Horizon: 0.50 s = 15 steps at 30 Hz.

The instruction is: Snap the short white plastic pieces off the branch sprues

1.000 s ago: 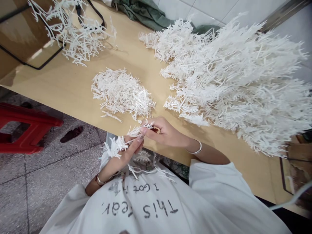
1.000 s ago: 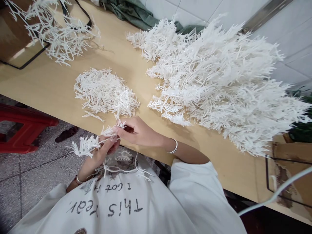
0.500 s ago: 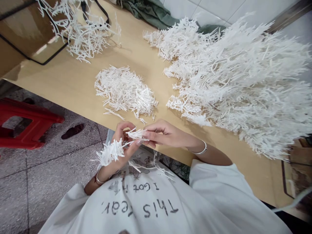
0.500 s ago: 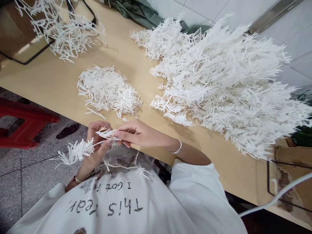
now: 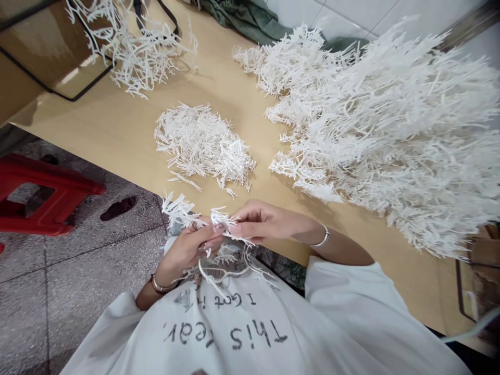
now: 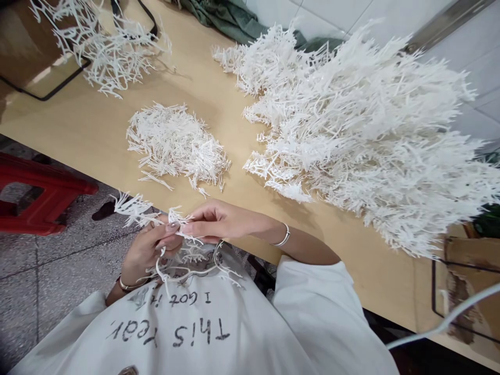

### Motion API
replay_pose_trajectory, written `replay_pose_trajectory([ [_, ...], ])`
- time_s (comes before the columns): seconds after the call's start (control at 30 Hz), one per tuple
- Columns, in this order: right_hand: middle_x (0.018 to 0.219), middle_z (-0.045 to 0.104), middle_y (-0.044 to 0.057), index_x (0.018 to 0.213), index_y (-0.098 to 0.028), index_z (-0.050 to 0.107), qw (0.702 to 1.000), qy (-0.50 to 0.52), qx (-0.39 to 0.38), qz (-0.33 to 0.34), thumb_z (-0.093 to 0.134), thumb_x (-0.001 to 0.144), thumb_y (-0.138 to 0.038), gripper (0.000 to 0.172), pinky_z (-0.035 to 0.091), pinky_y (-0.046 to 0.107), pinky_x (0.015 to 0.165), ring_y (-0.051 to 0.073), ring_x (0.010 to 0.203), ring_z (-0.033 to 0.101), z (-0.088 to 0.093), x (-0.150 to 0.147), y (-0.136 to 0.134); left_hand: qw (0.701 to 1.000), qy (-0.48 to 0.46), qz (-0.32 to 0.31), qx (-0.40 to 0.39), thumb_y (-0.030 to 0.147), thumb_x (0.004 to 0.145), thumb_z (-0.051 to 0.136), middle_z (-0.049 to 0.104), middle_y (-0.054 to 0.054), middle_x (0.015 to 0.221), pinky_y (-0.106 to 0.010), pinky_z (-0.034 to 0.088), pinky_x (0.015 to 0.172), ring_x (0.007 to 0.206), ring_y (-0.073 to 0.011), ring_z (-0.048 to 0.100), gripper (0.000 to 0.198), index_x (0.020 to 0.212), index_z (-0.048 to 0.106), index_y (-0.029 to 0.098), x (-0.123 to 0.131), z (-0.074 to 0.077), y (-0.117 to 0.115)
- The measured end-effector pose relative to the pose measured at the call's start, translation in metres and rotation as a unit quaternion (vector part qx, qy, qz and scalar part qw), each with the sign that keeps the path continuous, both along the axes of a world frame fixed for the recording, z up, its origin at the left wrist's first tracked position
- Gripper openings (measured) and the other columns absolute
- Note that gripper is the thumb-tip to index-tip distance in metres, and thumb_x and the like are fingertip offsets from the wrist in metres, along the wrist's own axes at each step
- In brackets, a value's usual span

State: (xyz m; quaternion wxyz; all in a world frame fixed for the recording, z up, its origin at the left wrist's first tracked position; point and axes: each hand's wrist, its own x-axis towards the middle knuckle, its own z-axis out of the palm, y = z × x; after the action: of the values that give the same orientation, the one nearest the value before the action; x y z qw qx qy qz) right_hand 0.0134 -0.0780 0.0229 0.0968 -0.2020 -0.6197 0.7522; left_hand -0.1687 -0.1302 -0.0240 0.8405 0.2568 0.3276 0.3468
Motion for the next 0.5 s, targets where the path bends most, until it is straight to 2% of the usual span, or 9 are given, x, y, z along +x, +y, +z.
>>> replay_pose_trajectory([
  [0.1,0.052,0.030,-0.008,0.058,-0.014,0.041,0.997,0.045,-0.063,-0.011,0.051,0.092,-0.034,0.041,0.021,0.017,0.041,0.001,0.044,0.026,-0.006,-0.003,-0.002,0.996,-0.075,-0.020,-0.032,0.036,0.059,0.074,0.018,0.010,0.039,-0.017,0.013,0.033,0.035,-0.0015,0.012,0.044,0.045,0.037,0.017,0.002,0.003,0.005],
  [0.2,0.053,0.028,-0.008,0.059,-0.013,0.042,0.988,0.089,-0.122,-0.016,0.054,0.091,-0.031,0.038,0.019,0.017,0.041,0.001,0.044,0.024,-0.011,-0.008,-0.008,0.986,-0.151,-0.036,-0.067,0.029,0.054,0.074,0.015,0.010,0.039,-0.015,0.012,0.032,0.036,-0.0009,0.009,0.042,0.044,0.036,0.016,0.003,0.001,0.005],
  [0.37,0.049,0.024,-0.011,0.059,-0.015,0.041,0.941,0.201,-0.269,-0.037,0.055,0.089,-0.029,0.036,0.015,0.016,0.035,0.000,0.036,0.019,-0.023,-0.018,-0.024,0.934,-0.328,-0.102,-0.102,0.040,0.061,0.069,0.010,0.009,0.032,-0.013,0.005,0.027,0.030,-0.0014,0.006,0.053,0.041,0.025,0.018,0.011,-0.007,-0.003],
  [0.43,0.047,0.023,-0.011,0.058,-0.015,0.039,0.928,0.228,-0.289,-0.048,0.056,0.088,-0.028,0.037,0.014,0.015,0.033,0.000,0.034,0.020,-0.027,-0.020,-0.028,0.918,-0.370,-0.106,-0.101,0.045,0.063,0.066,0.009,0.009,0.030,-0.014,0.003,0.024,0.027,-0.0018,0.005,0.056,0.040,0.022,0.019,0.016,-0.011,-0.007],
  [0.5,0.048,0.023,-0.011,0.058,-0.015,0.039,0.922,0.244,-0.295,-0.061,0.056,0.087,-0.027,0.036,0.015,0.014,0.033,0.000,0.033,0.020,-0.030,-0.021,-0.029,0.920,-0.367,-0.100,-0.097,0.047,0.062,0.067,0.008,0.009,0.029,-0.015,0.002,0.022,0.026,-0.0020,0.005,0.057,0.039,0.021,0.020,0.020,-0.016,-0.010],
])
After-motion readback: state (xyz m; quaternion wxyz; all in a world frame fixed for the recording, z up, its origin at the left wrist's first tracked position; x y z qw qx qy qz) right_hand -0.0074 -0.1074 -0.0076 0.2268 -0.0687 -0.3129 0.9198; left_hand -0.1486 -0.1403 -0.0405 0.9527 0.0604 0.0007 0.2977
